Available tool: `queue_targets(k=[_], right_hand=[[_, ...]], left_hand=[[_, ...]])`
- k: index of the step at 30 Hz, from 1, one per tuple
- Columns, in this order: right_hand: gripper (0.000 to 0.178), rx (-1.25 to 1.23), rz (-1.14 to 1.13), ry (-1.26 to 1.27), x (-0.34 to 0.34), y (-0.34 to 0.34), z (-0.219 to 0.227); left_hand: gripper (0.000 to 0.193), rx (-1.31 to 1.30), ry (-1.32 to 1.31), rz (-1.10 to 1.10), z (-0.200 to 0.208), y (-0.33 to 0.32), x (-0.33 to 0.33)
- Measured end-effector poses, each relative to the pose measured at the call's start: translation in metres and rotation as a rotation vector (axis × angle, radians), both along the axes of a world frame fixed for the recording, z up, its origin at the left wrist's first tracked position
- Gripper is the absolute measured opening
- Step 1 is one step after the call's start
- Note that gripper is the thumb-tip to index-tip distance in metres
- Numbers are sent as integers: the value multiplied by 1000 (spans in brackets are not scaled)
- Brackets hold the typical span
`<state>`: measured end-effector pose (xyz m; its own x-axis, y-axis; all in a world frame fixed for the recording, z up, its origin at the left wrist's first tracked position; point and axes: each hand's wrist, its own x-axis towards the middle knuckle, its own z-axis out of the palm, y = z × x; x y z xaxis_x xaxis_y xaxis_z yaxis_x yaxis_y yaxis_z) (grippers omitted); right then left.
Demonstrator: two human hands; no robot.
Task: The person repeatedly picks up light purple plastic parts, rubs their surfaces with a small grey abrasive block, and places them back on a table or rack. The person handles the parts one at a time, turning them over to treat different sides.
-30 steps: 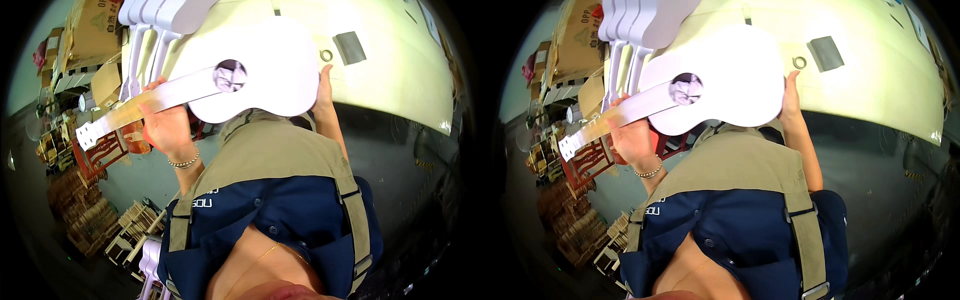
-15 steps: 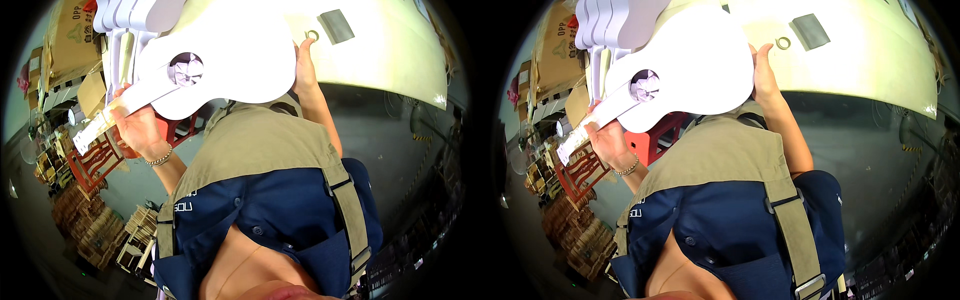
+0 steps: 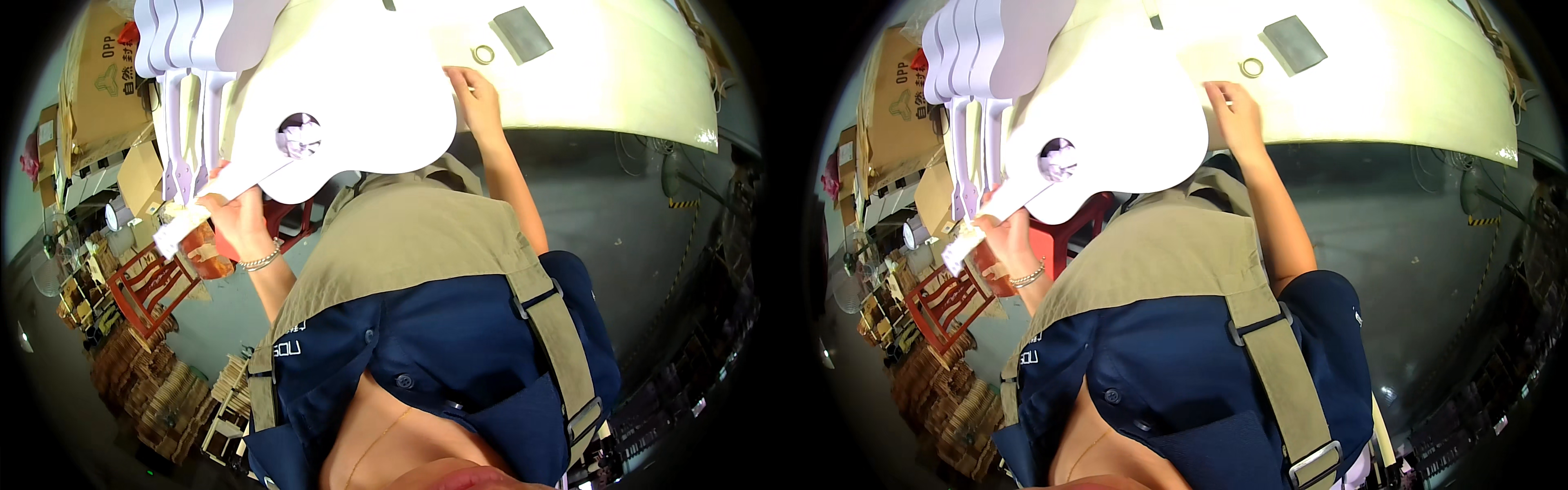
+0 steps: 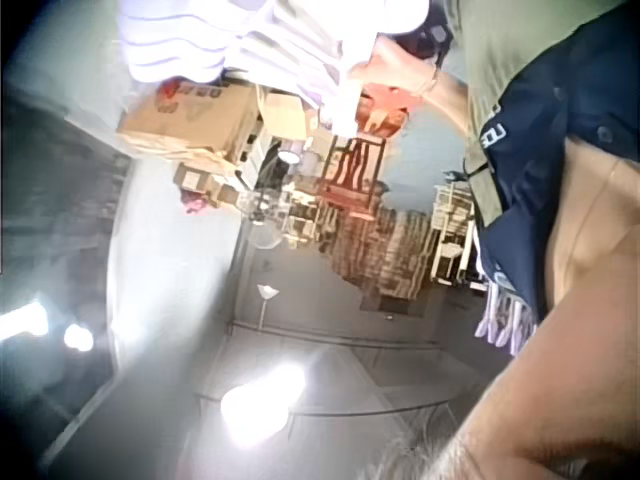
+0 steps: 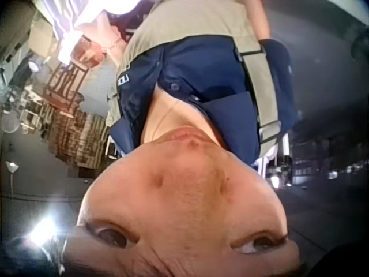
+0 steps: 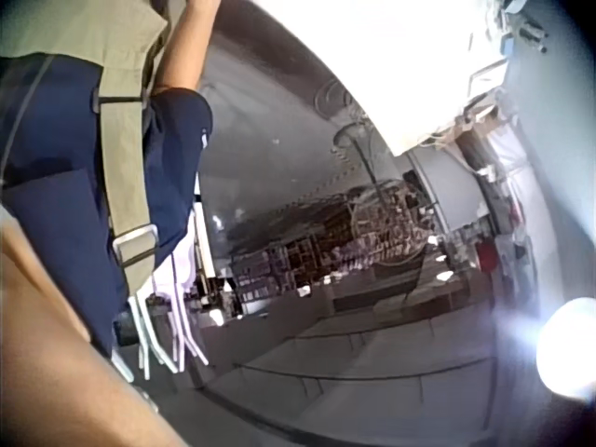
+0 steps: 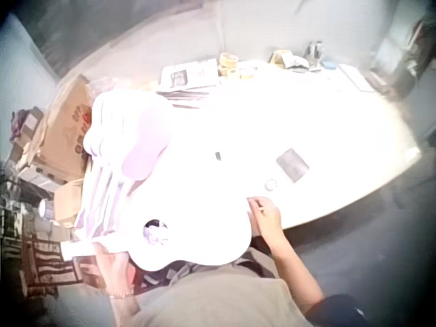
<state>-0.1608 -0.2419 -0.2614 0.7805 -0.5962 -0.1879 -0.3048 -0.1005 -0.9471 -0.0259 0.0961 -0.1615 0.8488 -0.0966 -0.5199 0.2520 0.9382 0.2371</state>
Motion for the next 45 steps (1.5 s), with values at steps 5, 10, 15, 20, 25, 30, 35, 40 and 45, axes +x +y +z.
queue_targets(k=[5, 10, 15, 20, 25, 30, 35, 40, 45], right_hand=[[17, -999, -285, 124, -6, -38, -29], [14, -1126, -266, 21, -2, -62, -40], [11, -234, -437, -180, -13, -43, -3], [15, 165, -253, -353, -22, -7, 42], [14, 279, -112, -401, -24, 4, 45], [13, 274, 11, -454, -22, 12, 59], [11, 153, 147, -431, -22, 16, 78], [12, -8, 272, -383, -25, 17, 87], [12, -62, 321, -335, -23, 22, 99]], left_hand=[[61, -49, 39, 22, -79, -4, -3], [60, -138, 110, 118, -97, -41, 0], [54, 98, 120, 28, -91, -60, 6], [60, 138, 163, -77, -91, -54, -18], [64, 180, 370, -184, -86, -64, -42], [51, 516, 219, -813, -91, -50, -47], [20, 1665, -676, -1114, -5, -109, -60], [19, 1443, -1133, -818, 33, -160, -58], [16, 1432, -1274, -689, 17, -171, -51]])
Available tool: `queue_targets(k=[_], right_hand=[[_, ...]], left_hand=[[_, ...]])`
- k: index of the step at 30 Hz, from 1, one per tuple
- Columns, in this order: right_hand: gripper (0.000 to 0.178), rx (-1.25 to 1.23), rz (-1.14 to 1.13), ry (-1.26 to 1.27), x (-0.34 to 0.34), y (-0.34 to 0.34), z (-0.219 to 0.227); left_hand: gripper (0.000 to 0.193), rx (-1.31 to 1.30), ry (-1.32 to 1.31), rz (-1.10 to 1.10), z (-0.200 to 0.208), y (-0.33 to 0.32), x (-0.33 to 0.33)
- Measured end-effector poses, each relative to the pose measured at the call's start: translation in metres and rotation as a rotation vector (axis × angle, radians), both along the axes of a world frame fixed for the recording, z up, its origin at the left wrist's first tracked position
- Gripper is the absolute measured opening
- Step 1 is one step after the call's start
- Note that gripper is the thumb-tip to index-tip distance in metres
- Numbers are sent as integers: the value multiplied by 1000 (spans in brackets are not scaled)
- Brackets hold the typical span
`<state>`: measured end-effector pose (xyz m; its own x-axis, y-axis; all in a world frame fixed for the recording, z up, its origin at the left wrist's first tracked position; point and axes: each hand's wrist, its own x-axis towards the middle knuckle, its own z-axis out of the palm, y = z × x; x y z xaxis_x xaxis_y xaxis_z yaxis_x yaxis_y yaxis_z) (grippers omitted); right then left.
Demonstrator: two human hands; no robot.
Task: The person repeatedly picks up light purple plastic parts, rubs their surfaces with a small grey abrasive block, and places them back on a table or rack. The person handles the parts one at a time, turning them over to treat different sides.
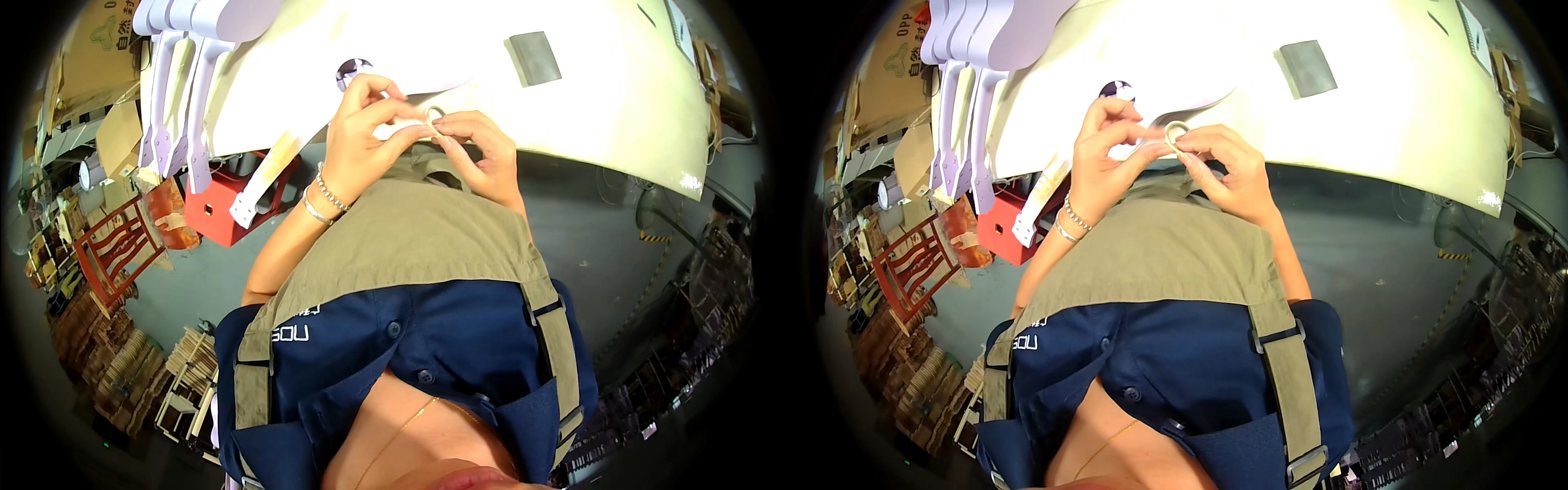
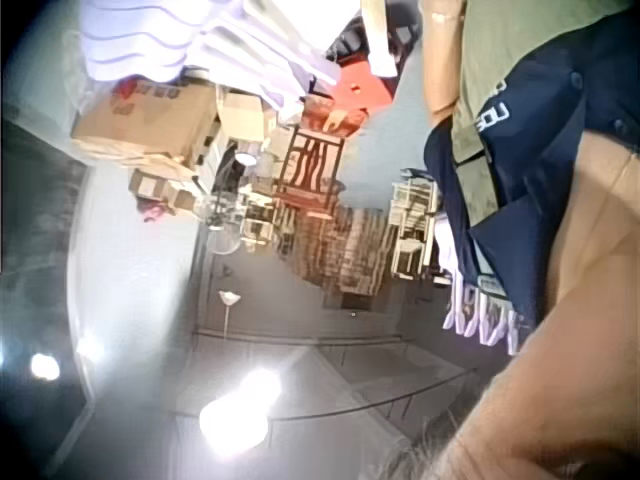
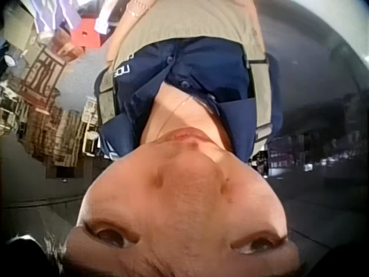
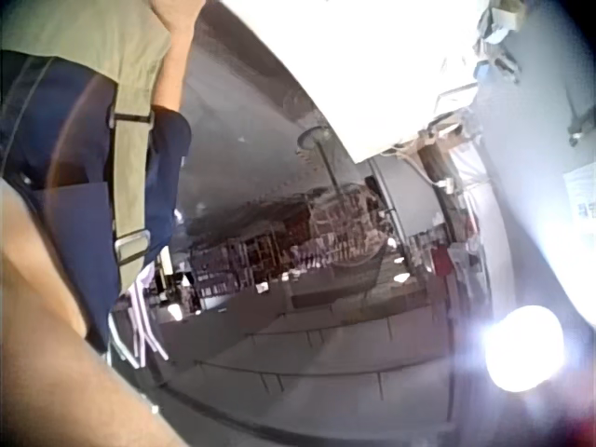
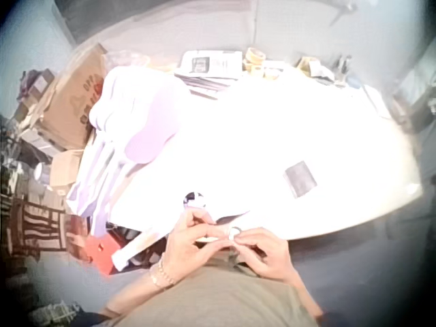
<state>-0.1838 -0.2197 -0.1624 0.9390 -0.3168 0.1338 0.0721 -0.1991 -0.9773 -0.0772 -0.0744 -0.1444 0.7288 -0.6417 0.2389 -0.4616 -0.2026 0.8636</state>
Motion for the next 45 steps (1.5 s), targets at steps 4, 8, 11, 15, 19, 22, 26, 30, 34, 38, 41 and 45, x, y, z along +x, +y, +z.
queue_targets(k=[4, 8, 11, 15, 19, 22, 26, 30, 34, 38, 41, 45], right_hand=[[12, -51, -145, 184, 2, 7, -4], [11, -291, -248, 185, 6, 3, -13], [10, -409, -287, 141, 7, -1, -18], [8, -154, -484, 127, 10, -3, -30], [12, 267, -951, 272, 0, -73, -64], [22, 38, -781, 278, -3, -89, -62], [48, -519, -542, 345, 5, -90, -80], [46, -784, -491, 208, 13, -98, -102], [39, -823, -420, 163, 23, -106, -107], [34, -818, -339, 118, 31, -109, -113], [28, -810, -296, 96, 40, -107, -109], [25, -496, -309, 152, 56, -111, -100]], left_hand=[[14, 24, -133, 93, -7, -4, 2], [15, 38, -167, 133, -13, -12, 0], [13, 23, -223, 113, -17, -19, 2], [12, 29, -385, 87, -18, -34, -1], [9, 46, -310, 118, -17, -41, 10], [9, 243, -122, 6, -42, -57, 43], [14, 409, -172, 40, -72, -85, 75], [19, 480, -271, 90, -76, -103, 91], [23, 546, -220, 68, -74, -111, 99], [31, 594, -143, 191, -68, -121, 98], [35, 425, -85, 336, -76, -115, 105], [24, 148, -54, 336, -53, -68, 72]])
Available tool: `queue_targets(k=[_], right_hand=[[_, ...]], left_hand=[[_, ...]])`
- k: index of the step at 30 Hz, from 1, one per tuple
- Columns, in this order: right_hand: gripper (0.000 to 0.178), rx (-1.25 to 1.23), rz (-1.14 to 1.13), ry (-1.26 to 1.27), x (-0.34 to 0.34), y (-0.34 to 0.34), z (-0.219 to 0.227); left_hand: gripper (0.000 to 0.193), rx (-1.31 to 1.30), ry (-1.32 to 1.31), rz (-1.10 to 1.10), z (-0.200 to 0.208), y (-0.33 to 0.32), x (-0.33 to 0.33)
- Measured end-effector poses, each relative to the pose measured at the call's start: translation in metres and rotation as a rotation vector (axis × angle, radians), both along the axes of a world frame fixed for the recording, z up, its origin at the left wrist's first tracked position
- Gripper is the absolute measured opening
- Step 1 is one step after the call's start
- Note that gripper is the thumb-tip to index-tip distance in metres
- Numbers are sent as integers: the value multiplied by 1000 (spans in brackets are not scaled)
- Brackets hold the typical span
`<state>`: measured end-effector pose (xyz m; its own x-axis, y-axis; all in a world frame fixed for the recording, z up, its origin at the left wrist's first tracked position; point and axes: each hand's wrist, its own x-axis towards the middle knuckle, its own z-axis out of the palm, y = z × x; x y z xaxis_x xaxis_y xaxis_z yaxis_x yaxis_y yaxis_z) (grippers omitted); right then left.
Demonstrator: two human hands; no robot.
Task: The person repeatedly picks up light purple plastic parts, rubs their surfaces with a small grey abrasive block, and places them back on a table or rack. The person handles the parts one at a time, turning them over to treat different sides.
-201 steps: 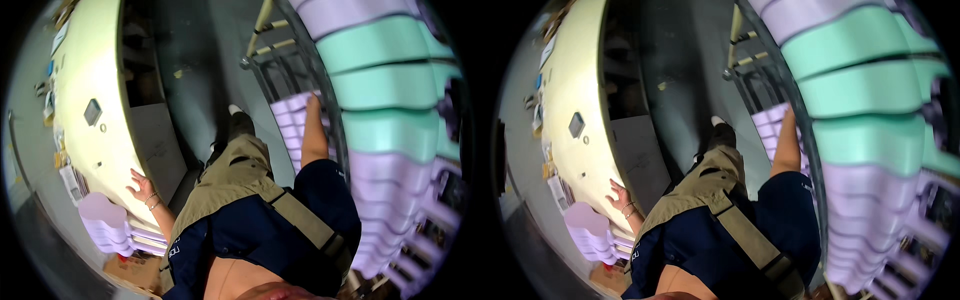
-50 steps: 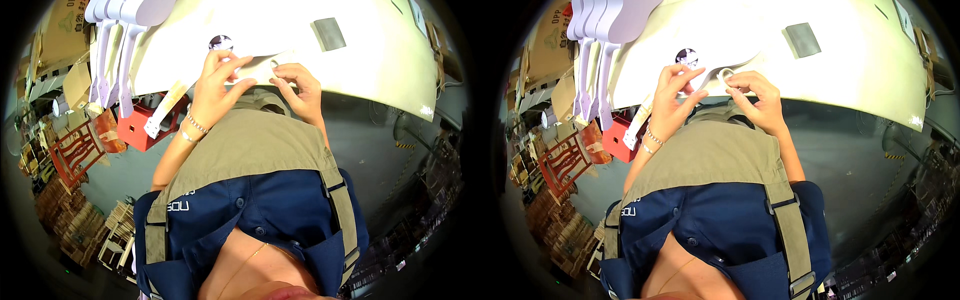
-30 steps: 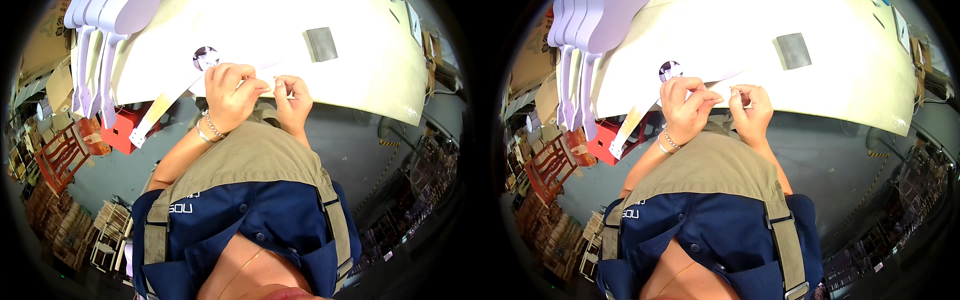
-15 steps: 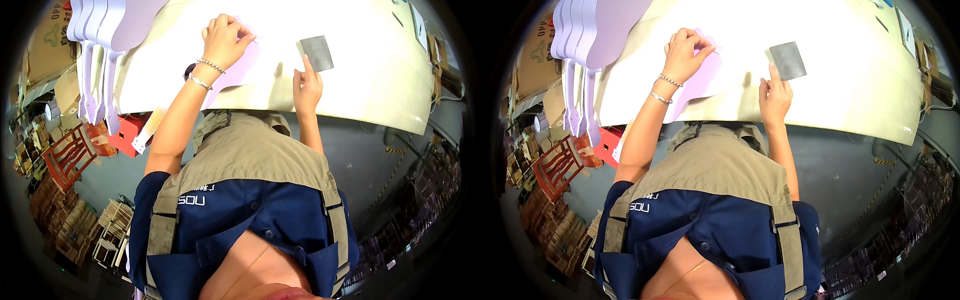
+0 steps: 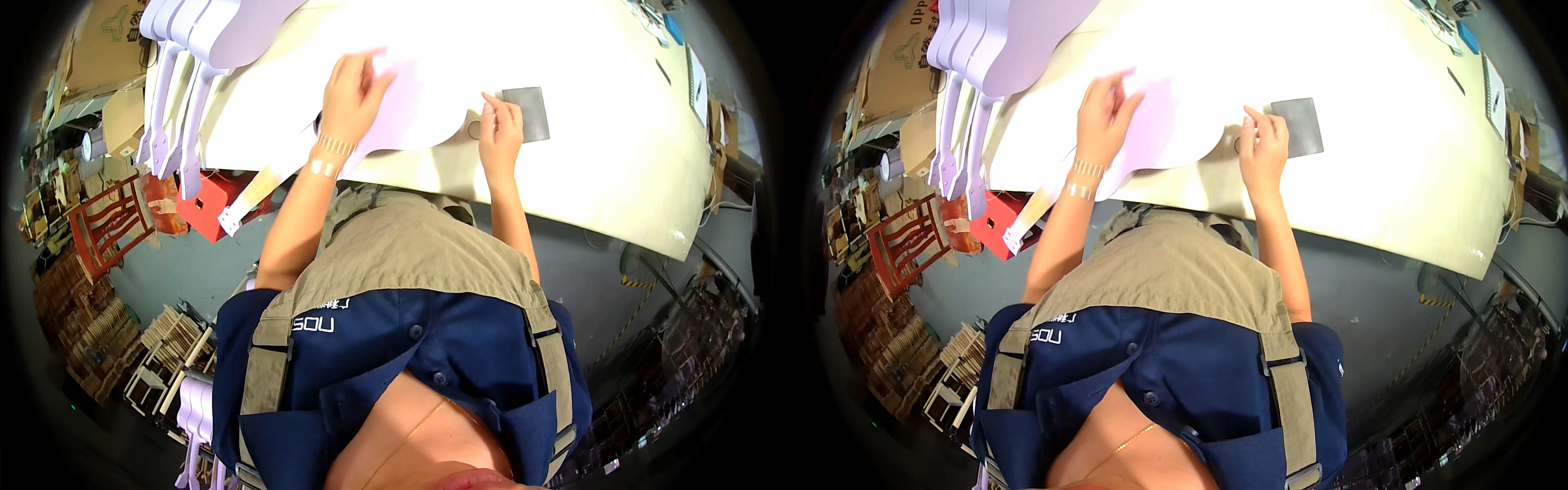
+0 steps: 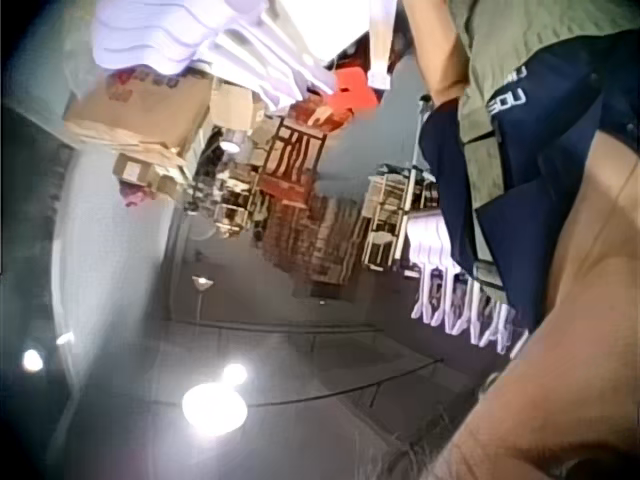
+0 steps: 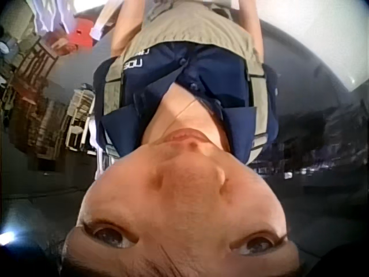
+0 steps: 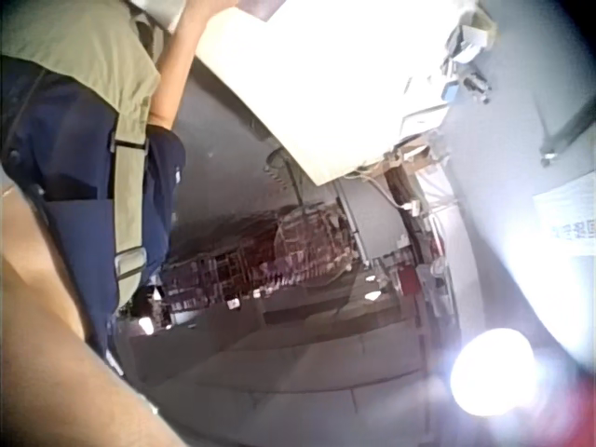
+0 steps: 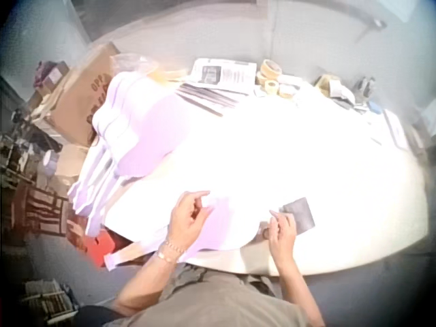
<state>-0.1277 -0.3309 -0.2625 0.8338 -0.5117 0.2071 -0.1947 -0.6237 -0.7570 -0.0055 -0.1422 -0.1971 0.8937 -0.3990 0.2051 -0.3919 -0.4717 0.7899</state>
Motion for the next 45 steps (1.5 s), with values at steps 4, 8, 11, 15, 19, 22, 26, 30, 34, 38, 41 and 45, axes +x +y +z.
queue_targets(k=[4, 8, 11, 15, 19, 22, 26, 30, 34, 38, 41, 45], right_hand=[[47, 653, 36, 27, 27, -9, 4], [56, 912, 181, 54, 55, -4, 5], [57, 960, 217, 150, 63, 11, 12], [60, 1091, 113, 153, 60, 27, 22], [72, 1181, 3, 95, 43, 38, 33], [79, 1251, -51, 44, 32, 54, 37], [80, 1313, -64, -23, 21, 66, 27], [79, 1370, -84, -4, 16, 80, 40], [79, 1404, -94, 2, 13, 86, 37], [82, 1416, -88, -11, 10, 90, 34], [86, 1534, 1, -81, 7, 88, 32], [90, 1591, 81, -288, 7, 102, 36]], left_hand=[[18, -90, 784, 59, 6, 92, -85], [33, -1117, 1590, 579, -54, 184, -113], [37, -1456, 1265, 869, -58, 187, -97], [38, -1570, 963, 634, -53, 175, -86], [39, -1301, 685, 555, 11, 168, -95], [40, -1143, 475, 511, 47, 166, -96], [45, -1026, 339, 484, 76, 172, -97], [46, -1009, 278, 478, 88, 181, -95], [49, -988, 279, 431, 100, 184, -93], [48, -927, 257, 403, 108, 189, -88], [52, -855, 143, 79, 112, 203, -74], [60, -832, 19, 43, 122, 178, -71]])
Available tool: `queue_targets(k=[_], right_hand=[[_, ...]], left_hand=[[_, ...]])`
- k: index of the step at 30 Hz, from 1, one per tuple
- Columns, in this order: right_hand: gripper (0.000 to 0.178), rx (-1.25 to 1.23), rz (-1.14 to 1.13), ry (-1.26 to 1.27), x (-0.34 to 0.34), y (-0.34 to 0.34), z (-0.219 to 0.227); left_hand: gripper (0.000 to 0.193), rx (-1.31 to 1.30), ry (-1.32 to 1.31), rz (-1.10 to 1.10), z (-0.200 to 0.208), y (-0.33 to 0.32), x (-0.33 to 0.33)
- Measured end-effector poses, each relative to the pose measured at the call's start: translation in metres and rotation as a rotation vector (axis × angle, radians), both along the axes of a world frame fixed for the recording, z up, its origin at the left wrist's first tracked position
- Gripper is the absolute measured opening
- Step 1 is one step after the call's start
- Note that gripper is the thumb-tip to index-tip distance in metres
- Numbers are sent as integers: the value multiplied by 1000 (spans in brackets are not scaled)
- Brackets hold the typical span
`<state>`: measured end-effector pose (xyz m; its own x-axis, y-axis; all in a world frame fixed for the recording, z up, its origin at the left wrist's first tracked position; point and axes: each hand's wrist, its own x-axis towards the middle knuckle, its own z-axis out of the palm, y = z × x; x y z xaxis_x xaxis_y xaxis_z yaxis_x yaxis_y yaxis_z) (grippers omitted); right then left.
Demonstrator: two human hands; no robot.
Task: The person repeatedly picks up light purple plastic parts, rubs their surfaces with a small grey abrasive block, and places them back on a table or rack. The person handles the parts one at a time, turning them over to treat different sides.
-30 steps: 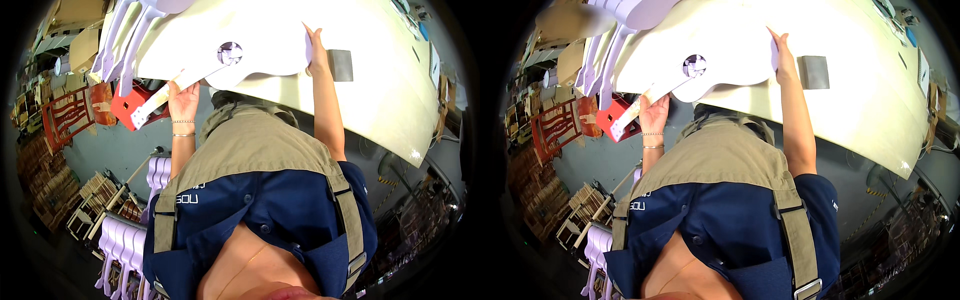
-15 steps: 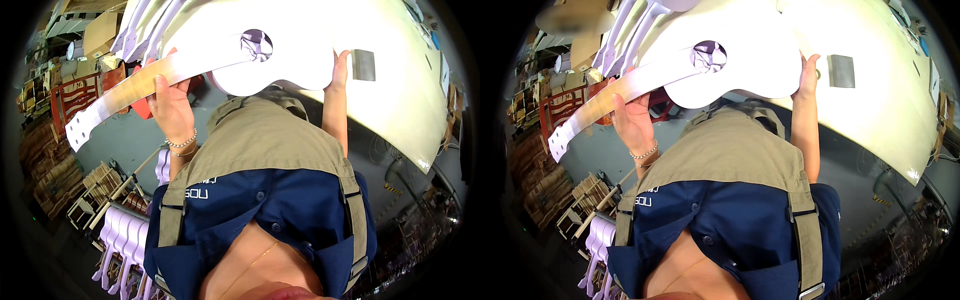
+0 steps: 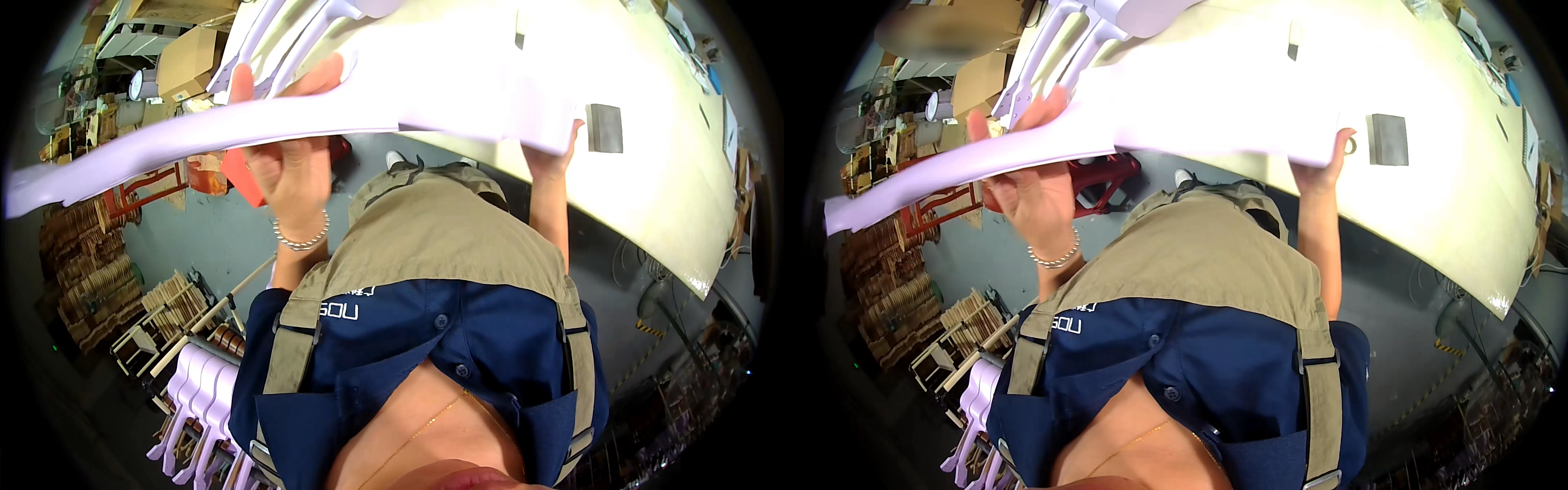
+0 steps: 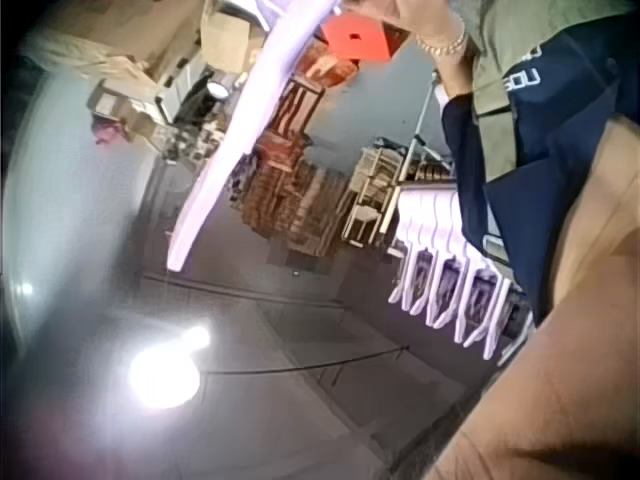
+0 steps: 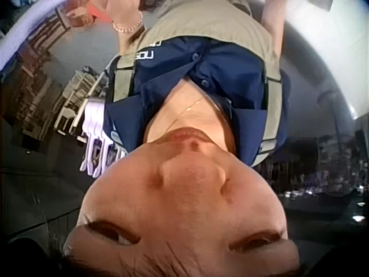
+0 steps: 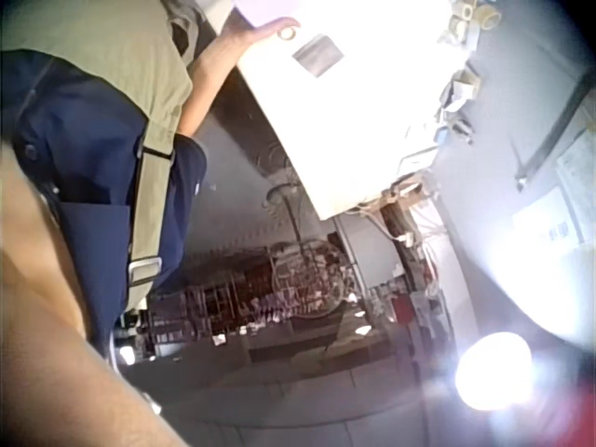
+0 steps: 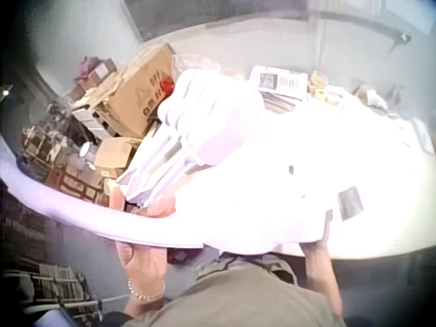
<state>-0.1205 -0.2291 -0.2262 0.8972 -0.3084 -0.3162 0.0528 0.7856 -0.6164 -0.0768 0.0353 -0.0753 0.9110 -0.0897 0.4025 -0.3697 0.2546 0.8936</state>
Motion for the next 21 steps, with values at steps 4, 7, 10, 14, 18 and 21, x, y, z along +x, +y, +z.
queue_targets(k=[4, 7, 10, 14, 18, 21], right_hand=[[88, 9, 4, -41, -2, 22, -23], [85, 42, -13, 38, -11, 39, -12], [84, 68, -12, 59, -12, 47, -8], [83, 92, -24, 86, -14, 45, -4], [81, 100, -30, 83, -16, 41, -4], [82, 73, -32, 82, -17, 41, -3]], left_hand=[[61, -1, -53, -70, 7, -22, 5], [61, 29, -132, -181, 14, -26, 8], [63, 60, -134, -204, 23, -33, 3], [62, -9, -112, -231, 23, -38, 3], [61, -3, -76, -216, 20, -37, 0], [61, 22, -75, -186, 20, -37, -2]])
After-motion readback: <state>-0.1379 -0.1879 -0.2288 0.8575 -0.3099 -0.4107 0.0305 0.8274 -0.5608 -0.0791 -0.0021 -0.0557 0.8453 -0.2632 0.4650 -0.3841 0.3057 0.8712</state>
